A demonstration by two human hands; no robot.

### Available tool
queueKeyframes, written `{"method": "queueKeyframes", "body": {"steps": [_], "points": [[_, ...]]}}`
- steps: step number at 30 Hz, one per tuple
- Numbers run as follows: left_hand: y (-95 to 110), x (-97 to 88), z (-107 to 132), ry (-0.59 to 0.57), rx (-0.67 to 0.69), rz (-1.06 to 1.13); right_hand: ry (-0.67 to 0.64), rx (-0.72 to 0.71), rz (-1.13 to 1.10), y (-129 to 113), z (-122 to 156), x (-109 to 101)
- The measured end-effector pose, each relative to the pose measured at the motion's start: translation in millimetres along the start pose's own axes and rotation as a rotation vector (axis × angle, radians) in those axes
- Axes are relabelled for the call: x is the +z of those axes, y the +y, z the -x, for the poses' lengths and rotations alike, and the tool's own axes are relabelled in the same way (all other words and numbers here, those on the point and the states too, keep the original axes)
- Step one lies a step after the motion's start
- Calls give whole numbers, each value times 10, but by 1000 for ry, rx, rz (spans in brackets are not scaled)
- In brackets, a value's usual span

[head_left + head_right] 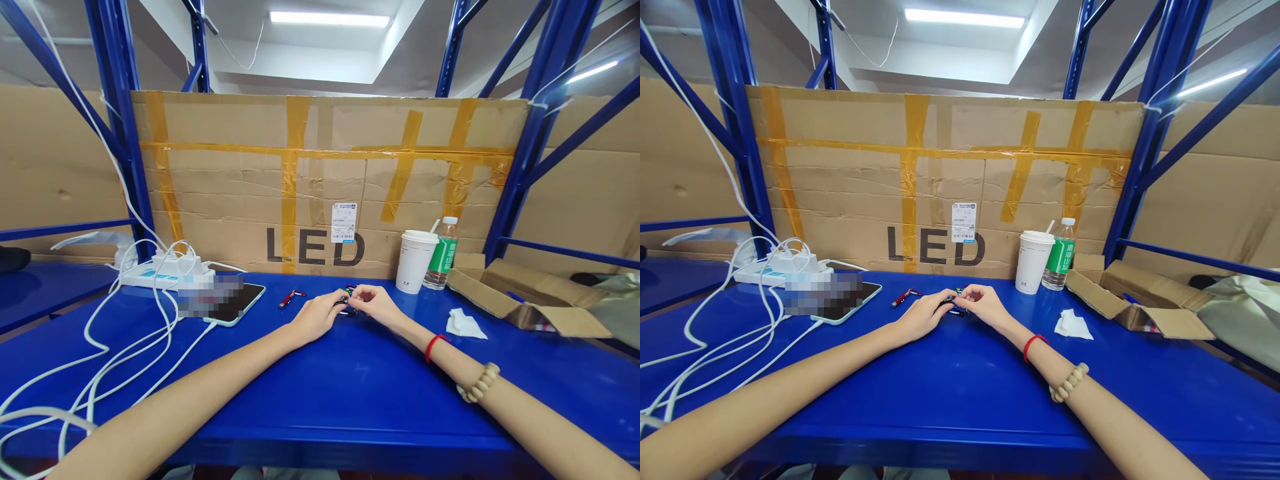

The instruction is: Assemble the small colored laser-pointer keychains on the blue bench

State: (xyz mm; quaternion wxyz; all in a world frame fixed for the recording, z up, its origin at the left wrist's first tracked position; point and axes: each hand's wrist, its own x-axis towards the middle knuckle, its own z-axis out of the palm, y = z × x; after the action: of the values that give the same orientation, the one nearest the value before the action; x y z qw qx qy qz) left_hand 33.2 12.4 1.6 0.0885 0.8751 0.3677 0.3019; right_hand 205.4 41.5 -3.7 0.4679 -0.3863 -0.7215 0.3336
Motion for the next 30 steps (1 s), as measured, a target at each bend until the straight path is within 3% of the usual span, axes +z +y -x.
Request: {"method": "queueKeyframes", "body": {"steps": [6,13,19,24,30], "points": [[-23,26,-6,33,-76,-33,149,-69,33,-56,11,41],[-70,42,-32,49,-131,-19,89,-208,165,-45,20,8],[-53,24,-29,20,-142,-31,21,-191,152,-37,-2,-51],[-49,26,-23,-15,-76,-57,-76,-146,75,-22,-25,-106],[-73,48,-12,-58,-11,-119,-105,-137,-8,9,-13,-85]]}}
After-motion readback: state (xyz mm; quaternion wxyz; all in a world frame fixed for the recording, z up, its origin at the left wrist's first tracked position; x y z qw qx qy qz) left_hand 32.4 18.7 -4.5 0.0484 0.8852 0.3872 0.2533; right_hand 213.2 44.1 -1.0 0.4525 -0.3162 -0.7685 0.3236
